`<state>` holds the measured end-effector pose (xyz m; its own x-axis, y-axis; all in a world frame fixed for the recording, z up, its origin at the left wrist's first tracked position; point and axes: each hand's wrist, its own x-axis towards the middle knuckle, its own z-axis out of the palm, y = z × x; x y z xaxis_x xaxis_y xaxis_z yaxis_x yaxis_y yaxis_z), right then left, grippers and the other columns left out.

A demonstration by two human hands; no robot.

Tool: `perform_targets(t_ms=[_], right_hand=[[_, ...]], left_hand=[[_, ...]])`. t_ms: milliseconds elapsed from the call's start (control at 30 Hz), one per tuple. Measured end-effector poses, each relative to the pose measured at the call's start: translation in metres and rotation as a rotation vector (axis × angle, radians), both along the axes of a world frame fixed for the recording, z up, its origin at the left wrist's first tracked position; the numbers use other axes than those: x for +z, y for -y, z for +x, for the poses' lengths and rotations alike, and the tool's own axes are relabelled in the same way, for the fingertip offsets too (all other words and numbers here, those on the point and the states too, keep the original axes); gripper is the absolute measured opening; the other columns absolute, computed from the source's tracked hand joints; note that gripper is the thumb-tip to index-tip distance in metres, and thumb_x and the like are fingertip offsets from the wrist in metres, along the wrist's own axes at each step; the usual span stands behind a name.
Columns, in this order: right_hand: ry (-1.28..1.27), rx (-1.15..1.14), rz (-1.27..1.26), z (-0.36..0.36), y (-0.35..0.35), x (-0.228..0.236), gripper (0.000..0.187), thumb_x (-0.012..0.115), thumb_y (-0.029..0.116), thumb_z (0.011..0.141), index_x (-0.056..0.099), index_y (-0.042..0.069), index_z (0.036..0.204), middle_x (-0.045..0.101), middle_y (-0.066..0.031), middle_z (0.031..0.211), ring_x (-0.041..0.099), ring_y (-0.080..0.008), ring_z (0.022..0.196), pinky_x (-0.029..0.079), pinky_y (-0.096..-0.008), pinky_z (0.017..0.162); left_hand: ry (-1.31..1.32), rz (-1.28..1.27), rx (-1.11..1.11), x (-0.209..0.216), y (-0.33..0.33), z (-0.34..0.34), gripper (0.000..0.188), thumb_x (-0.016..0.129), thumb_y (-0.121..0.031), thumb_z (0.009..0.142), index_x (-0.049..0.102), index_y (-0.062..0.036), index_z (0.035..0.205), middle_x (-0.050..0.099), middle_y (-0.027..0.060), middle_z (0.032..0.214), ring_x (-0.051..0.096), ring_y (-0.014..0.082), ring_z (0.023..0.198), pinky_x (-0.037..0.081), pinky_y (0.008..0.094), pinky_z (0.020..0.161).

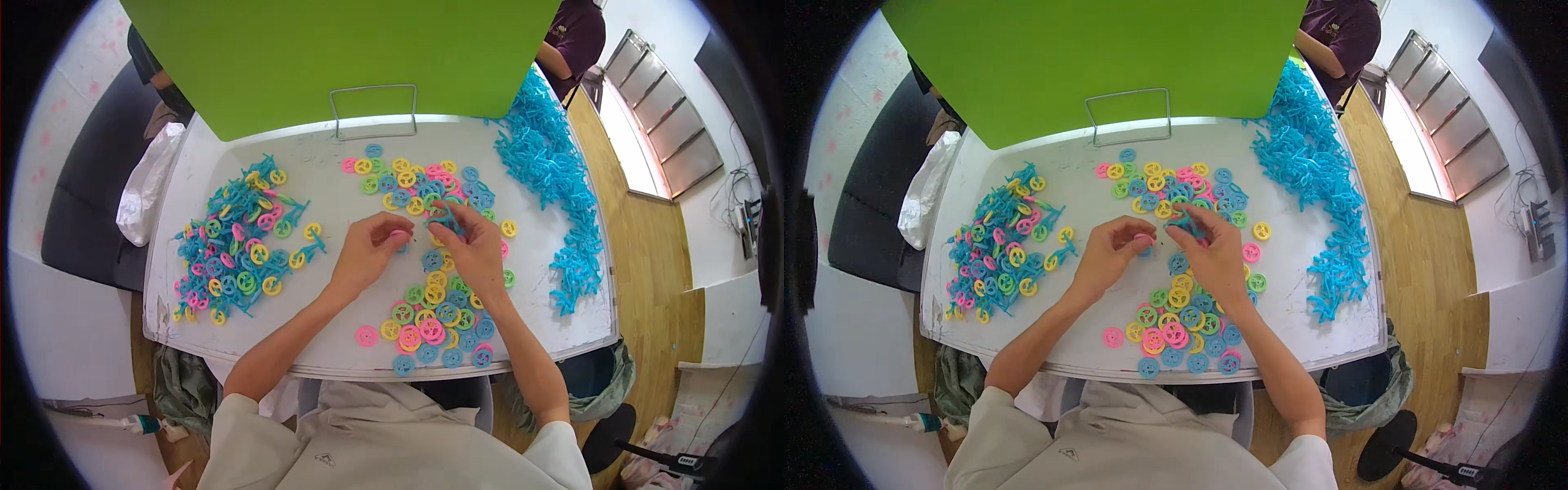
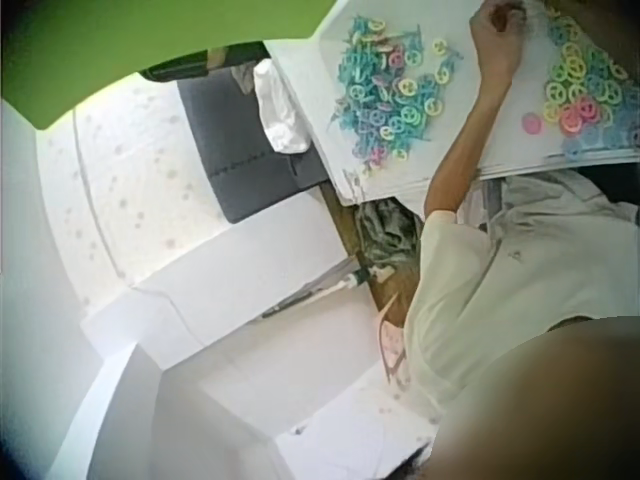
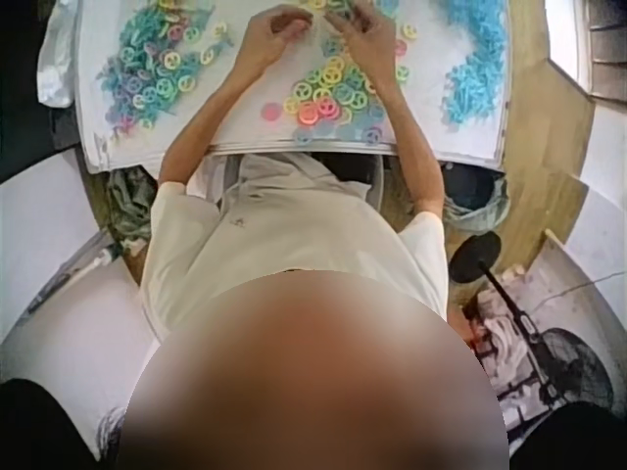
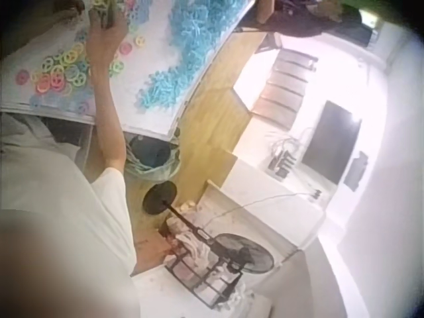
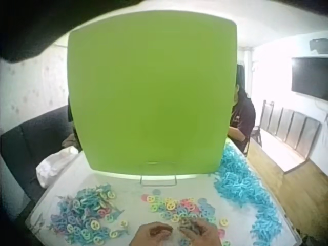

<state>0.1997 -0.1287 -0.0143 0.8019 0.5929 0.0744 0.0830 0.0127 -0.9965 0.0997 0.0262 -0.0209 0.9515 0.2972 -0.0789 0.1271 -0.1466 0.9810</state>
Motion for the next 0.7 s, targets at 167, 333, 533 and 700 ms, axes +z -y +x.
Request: perform_targets(t_ms=[167, 333, 533, 700], right_hand=[[0.064, 0.008, -0.008, -0.001, -0.001, -0.005, 0.024, 0.069, 0.005, 0.085, 0.064, -0.002, 0.108, 0.067, -0.0059, 0.098, 0.061, -0.0076, 0.082, 0.051, -0.0209, 0.069], [0.06, -0.012, -0.003, 0.0, -0.002, -0.013, 0.023, 0.07, 0.007, 0.085, 0.065, -0.003, 0.105, 0.068, -0.0055, 0.093, 0.061, -0.0064, 0.078, 0.05, -0.0195, 0.067], [0.002, -0.014, -0.104, -0.007, -0.003, 0.003, 0.021, 0.07, 0.009, 0.085, 0.065, -0.003, 0.102, 0.07, -0.0058, 0.087, 0.062, -0.0067, 0.075, 0.049, -0.0201, 0.064], [-0.013, -0.011, -0.1, -0.009, -0.003, 0.002, 0.02, 0.07, 0.009, 0.085, 0.066, -0.003, 0.1, 0.07, -0.0064, 0.085, 0.063, -0.0077, 0.077, 0.049, -0.0208, 0.064]], left_hand=[[0.12, -0.074, 0.187, 0.001, 0.001, -0.001, 0.022, 0.063, -0.004, 0.088, 0.063, 0.002, 0.109, 0.067, 0.0094, 0.104, 0.064, 0.0154, 0.096, 0.051, 0.0278, 0.085], [0.201, -0.1, 0.251, -0.001, 0.004, 0.0, 0.02, 0.062, -0.002, 0.089, 0.063, 0.0021, 0.108, 0.067, 0.0105, 0.104, 0.065, 0.0174, 0.095, 0.052, 0.0281, 0.085], [0.2, -0.199, 0.183, 0.004, 0.011, -0.002, 0.021, 0.057, -0.009, 0.094, 0.057, 0.0036, 0.11, 0.065, 0.0118, 0.106, 0.064, 0.0175, 0.096, 0.054, 0.0311, 0.087], [0.166, -0.267, 0.183, 0.009, 0.014, -0.003, 0.013, 0.054, -0.008, 0.095, 0.054, 0.0023, 0.104, 0.064, 0.0114, 0.101, 0.065, 0.0168, 0.093, 0.056, 0.0317, 0.085]])
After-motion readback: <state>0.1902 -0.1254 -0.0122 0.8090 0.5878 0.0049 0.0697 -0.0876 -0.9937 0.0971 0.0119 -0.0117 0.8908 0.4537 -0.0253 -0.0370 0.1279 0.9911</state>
